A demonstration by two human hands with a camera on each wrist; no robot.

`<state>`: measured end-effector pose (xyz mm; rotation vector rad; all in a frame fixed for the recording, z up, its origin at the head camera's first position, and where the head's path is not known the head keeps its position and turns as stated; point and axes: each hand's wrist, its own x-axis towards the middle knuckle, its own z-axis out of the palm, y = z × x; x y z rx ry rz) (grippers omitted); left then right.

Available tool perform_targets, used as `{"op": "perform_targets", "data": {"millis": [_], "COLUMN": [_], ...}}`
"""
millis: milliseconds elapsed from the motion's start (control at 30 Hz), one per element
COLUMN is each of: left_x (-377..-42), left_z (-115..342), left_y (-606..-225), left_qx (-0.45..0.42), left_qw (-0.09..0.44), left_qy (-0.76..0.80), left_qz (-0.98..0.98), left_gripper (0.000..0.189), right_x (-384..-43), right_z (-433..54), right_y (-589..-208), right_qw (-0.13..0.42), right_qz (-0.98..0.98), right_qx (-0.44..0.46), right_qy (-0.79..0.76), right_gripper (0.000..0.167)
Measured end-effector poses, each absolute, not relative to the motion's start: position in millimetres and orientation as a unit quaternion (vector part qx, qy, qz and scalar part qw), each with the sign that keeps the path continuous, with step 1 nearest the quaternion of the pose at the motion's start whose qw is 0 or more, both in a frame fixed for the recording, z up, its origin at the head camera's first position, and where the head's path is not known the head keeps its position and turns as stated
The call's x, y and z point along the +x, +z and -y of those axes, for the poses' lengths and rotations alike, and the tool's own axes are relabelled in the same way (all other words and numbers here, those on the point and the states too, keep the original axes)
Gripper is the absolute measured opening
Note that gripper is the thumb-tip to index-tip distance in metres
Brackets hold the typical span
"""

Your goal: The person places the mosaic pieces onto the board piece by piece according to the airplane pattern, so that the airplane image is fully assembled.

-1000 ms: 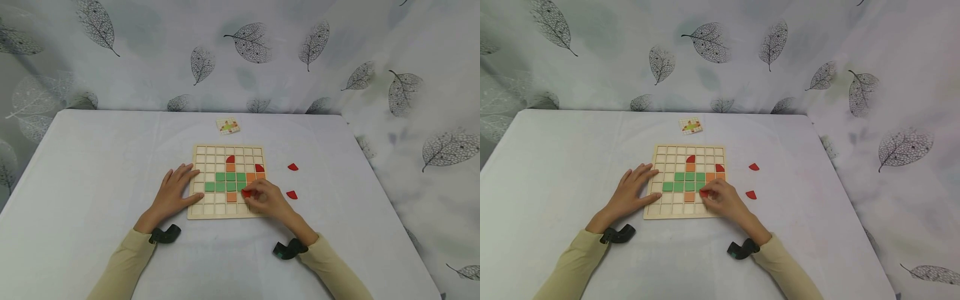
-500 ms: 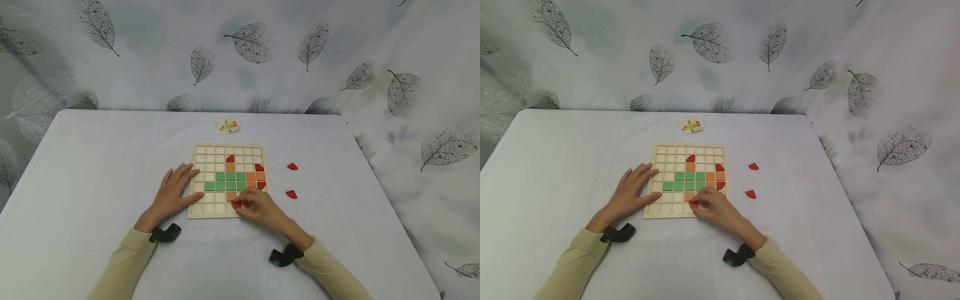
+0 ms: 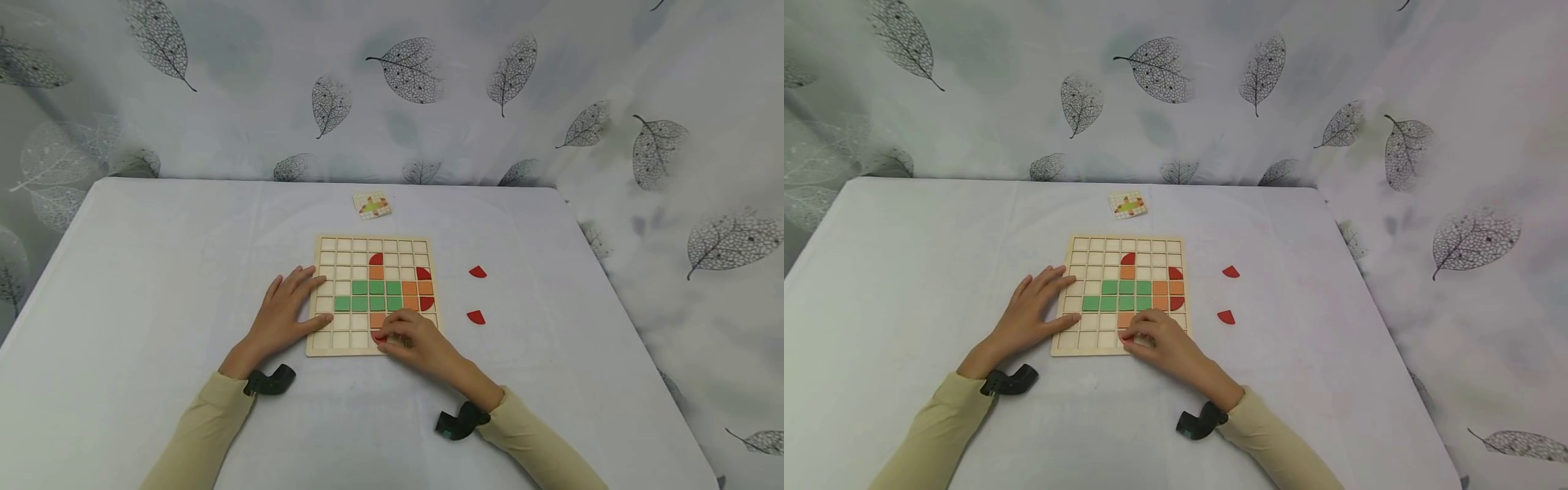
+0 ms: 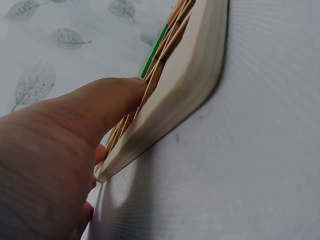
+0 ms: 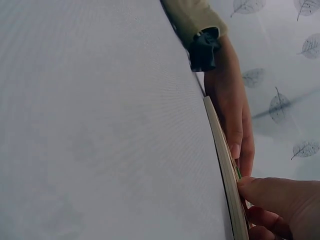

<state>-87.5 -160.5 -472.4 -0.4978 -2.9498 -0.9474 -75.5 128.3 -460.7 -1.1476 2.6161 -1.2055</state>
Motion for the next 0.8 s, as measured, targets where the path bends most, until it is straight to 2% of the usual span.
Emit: {"op": "perform_targets", "data": {"millis": [567, 800], "left_x": [-87.5, -87.6], "left_z": [160.1, 160.4], "left_y": [-472.2, -471.5], "left_qx": [-0.162, -0.162], "left_qw": [0.012, 0.008], "left_qy": [-0.304, -0.306], "left_qz": [0.939, 0.938], "left_gripper": [0.072, 0.071], "right_x": [-75.8, -73.6], "right_z": [-130.6, -139.2], "right_y": [-463.1, -458.8], "right_qw": [-0.028, -0.024], "right_qz": [-0.828, -0.823], "right_qx": [-0.397, -0.374], "right_qy": [-0.394, -0.426], "right_gripper": [0.015, 0.018]}}
